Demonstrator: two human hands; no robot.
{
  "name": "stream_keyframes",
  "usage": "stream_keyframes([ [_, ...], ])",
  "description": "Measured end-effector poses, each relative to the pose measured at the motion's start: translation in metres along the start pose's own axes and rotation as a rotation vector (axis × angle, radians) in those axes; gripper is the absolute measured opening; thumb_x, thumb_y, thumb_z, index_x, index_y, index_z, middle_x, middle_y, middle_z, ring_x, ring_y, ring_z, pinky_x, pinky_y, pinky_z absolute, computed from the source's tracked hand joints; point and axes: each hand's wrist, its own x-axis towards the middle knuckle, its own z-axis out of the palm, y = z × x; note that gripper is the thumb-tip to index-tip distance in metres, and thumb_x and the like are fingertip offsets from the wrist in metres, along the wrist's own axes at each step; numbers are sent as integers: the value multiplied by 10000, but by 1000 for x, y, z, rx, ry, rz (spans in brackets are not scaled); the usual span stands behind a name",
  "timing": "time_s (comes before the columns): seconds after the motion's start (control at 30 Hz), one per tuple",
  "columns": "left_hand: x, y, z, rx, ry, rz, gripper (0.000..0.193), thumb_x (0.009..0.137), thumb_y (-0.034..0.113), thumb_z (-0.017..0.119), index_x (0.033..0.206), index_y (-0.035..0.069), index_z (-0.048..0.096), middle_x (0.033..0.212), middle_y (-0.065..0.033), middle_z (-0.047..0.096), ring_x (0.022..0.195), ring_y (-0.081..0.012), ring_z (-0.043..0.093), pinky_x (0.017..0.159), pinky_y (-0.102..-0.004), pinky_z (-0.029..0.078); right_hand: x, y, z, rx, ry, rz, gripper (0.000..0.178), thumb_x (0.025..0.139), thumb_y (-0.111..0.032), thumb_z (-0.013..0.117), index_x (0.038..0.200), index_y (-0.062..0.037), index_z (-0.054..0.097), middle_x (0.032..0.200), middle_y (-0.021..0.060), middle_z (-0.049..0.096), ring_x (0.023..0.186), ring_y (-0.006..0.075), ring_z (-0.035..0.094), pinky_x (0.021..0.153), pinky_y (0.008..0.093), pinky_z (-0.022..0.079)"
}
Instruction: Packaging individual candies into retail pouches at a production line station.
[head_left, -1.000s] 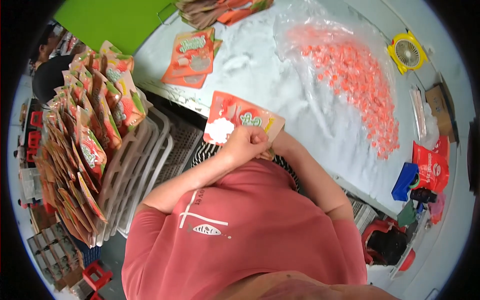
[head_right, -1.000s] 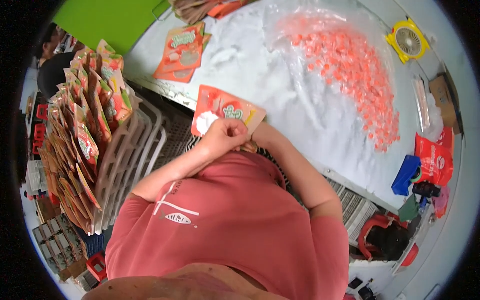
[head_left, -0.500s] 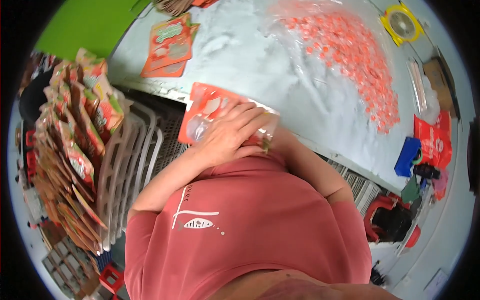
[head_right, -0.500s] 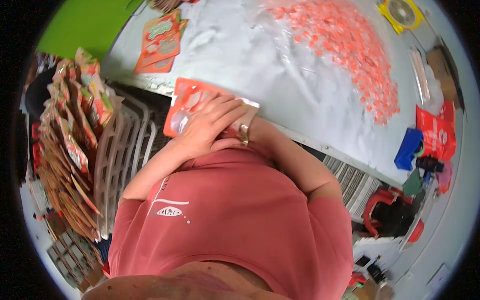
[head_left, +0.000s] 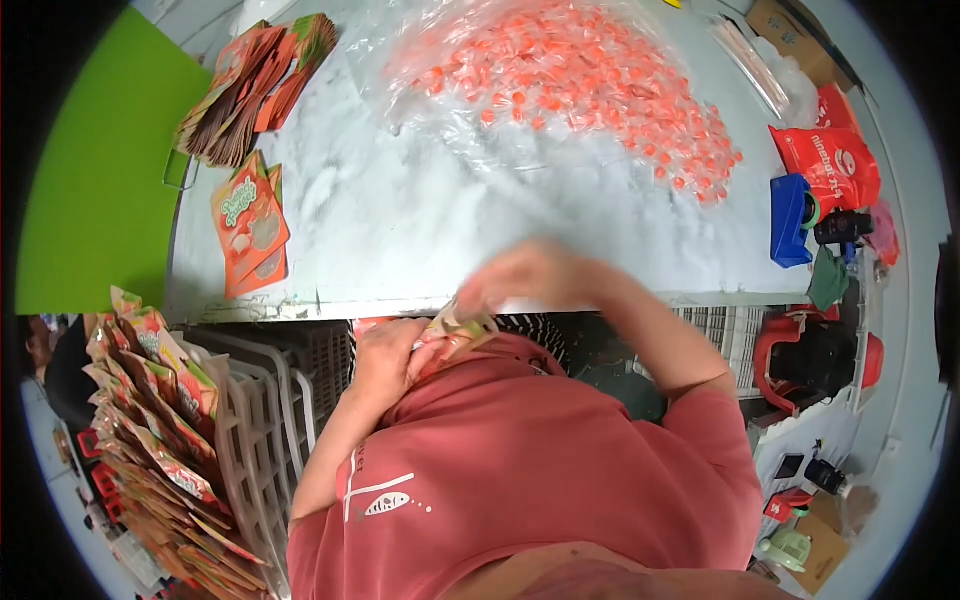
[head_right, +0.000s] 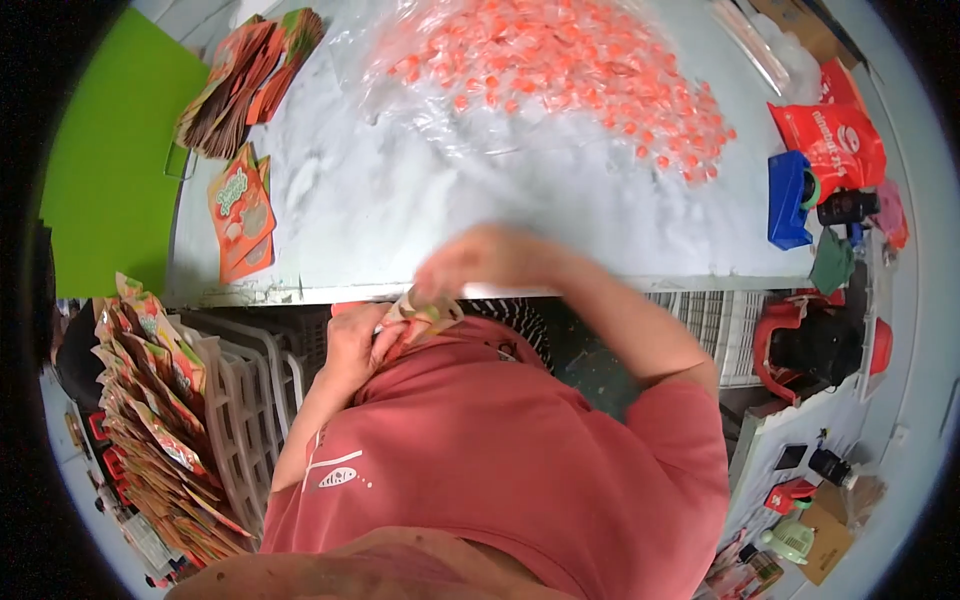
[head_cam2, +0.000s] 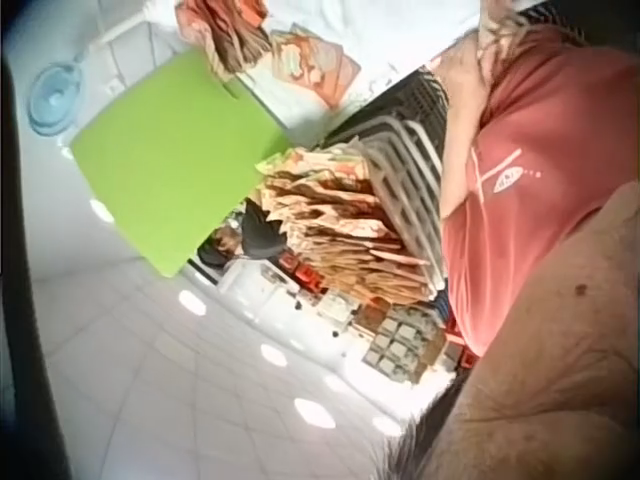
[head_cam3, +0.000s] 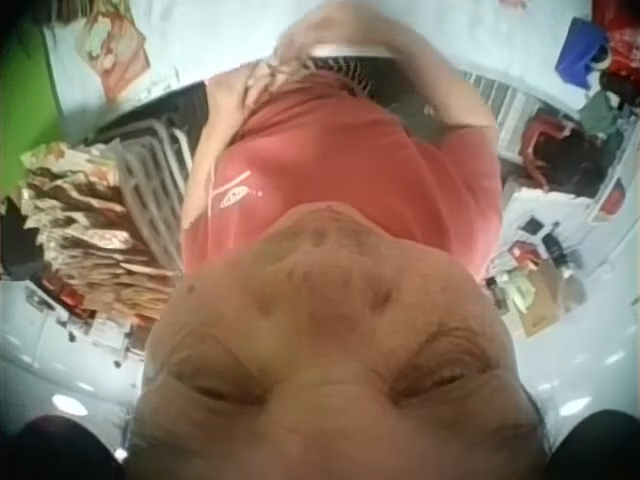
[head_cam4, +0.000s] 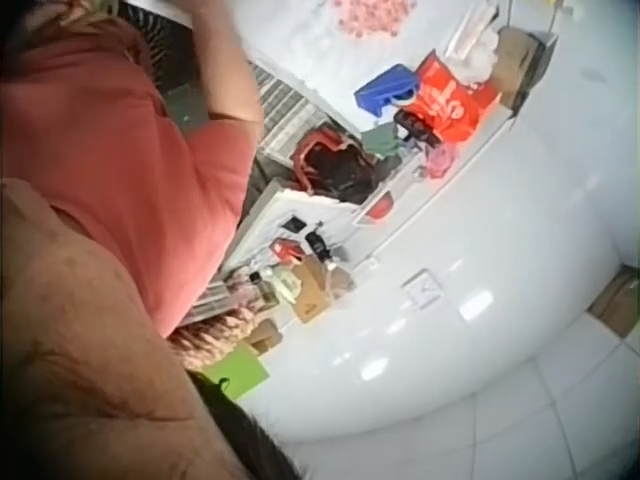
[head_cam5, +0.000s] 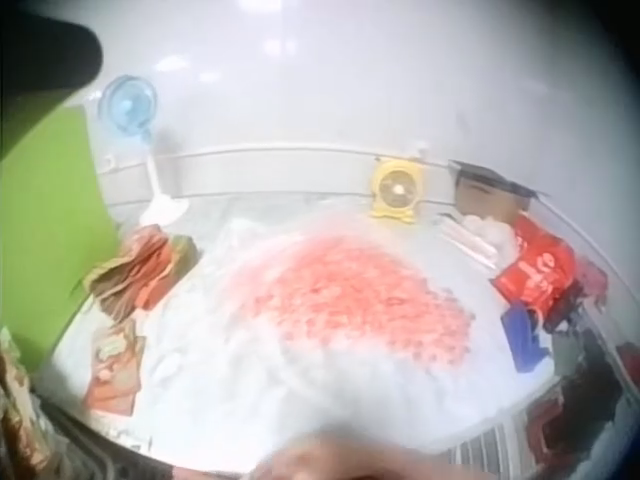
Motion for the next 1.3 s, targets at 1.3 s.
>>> stream_keyframes([
  [1.3,-31,24,-57,-206,73,-540,119,892,-9,622,979,-26,702,904,-130,695,840,-228,650,759,-296,492,67,92,-20,-1263,618,-236,527,902,-355,647,1379,-160,538,1492,151,414,1342,385,407,1118,560,286],
])
